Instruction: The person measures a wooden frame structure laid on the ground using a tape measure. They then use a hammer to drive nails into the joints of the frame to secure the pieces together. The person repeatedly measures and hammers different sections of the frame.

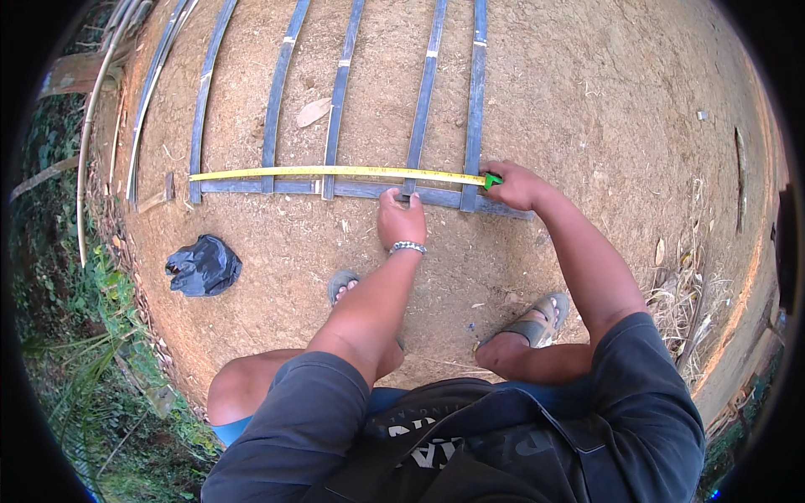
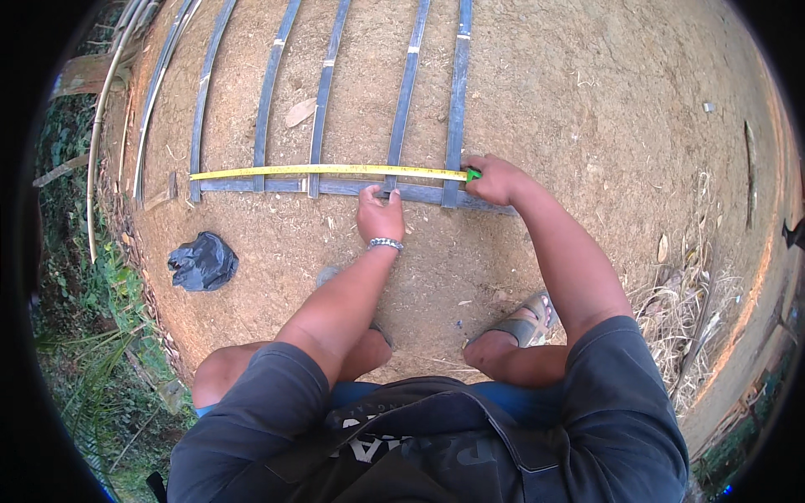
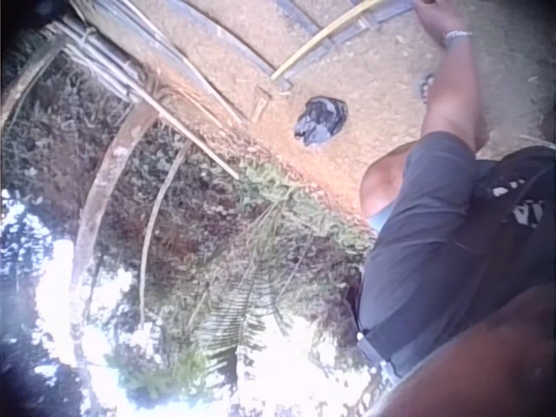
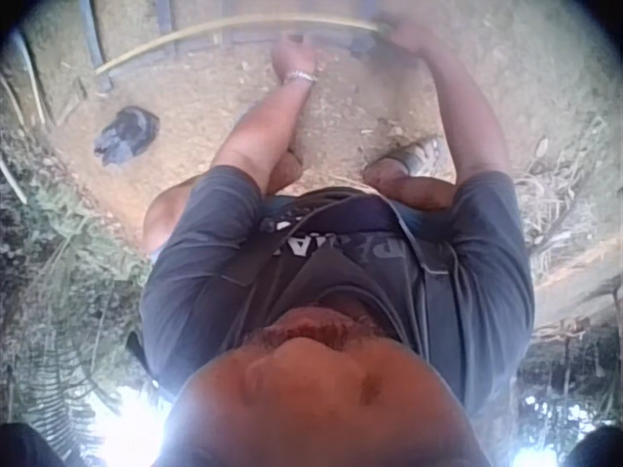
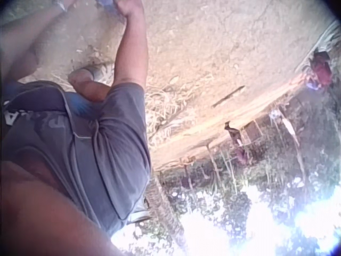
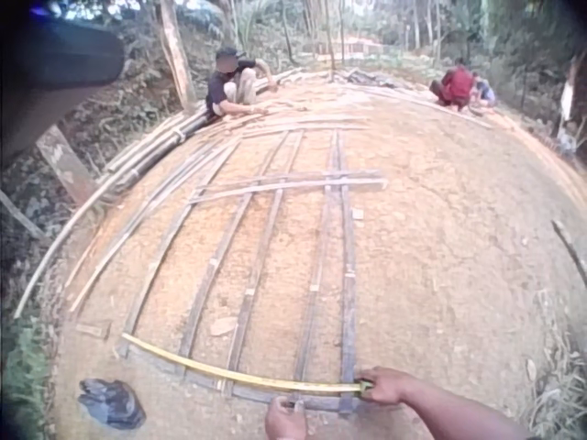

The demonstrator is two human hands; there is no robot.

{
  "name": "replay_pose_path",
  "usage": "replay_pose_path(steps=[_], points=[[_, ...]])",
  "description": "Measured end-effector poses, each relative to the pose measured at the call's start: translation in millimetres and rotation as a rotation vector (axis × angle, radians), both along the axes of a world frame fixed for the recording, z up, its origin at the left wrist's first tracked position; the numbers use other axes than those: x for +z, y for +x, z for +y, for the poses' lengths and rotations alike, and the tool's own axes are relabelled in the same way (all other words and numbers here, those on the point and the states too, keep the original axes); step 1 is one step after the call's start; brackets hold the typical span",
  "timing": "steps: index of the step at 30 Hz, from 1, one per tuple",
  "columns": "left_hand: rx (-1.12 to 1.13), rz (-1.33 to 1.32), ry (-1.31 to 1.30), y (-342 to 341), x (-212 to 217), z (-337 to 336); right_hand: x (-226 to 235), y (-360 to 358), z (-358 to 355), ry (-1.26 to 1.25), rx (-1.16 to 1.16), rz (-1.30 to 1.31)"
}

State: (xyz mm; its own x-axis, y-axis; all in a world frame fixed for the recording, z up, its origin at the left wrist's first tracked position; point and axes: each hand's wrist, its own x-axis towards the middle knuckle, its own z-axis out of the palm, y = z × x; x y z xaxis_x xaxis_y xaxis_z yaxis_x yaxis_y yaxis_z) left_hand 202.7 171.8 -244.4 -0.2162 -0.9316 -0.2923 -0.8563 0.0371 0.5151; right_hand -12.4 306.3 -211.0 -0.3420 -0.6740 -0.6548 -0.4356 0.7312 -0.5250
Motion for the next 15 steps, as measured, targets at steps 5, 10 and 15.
replay_pose_path(steps=[5, 10, 15], points=[[-0.362, -0.116, 0.218, -16.3, 30.5, 42.3, 1.9, -2.6, 0.6, 0.044, 0.0, -0.033], [-0.494, -0.152, 0.254, -25.2, 19.6, 54.5, -2.4, 0.1, -0.2, 0.011, 0.004, -0.005], [-0.461, -0.128, 0.241, -23.1, 13.9, 51.0, -8.1, 0.8, 2.5, -0.005, 0.02, 0.009]])
